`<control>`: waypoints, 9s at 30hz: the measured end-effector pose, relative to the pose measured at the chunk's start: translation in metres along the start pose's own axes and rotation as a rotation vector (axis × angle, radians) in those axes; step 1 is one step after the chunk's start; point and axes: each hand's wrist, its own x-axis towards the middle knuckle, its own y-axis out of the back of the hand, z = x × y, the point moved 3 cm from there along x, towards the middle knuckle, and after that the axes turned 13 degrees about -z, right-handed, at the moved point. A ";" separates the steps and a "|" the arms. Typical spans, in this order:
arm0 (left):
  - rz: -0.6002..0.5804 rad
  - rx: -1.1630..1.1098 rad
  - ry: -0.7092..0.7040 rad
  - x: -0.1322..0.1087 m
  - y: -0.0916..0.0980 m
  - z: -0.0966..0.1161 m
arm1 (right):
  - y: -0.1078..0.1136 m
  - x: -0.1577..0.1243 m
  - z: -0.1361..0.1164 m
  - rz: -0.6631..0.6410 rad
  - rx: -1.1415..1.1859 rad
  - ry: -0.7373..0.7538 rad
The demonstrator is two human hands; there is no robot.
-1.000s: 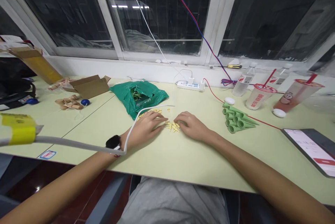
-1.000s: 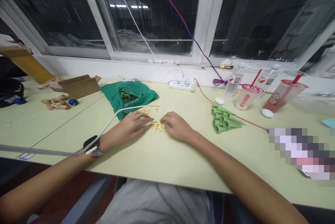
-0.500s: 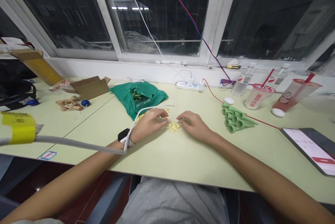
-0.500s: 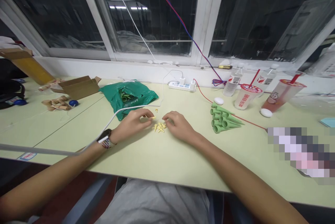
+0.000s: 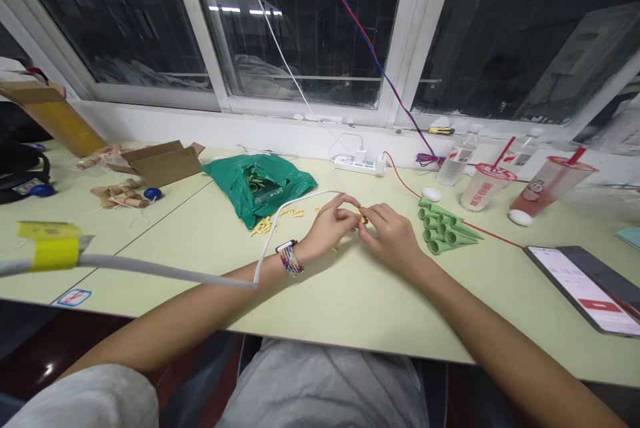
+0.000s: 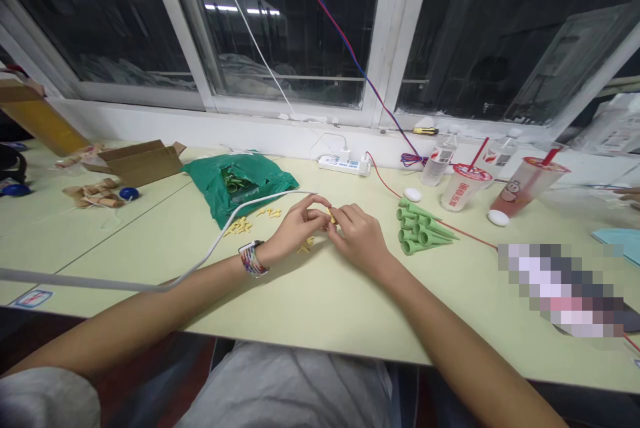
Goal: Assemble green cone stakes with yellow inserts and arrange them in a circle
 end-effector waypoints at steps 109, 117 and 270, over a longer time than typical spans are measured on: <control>-0.167 1.242 -0.221 -0.028 -0.002 0.021 | -0.034 0.002 -0.016 -0.075 1.247 -0.338; -0.163 0.709 -0.131 -0.027 -0.004 0.021 | -0.032 -0.004 -0.018 -0.029 0.973 -0.264; -0.007 1.383 0.070 -0.114 0.148 0.004 | -0.052 0.068 -0.033 -0.475 0.403 0.126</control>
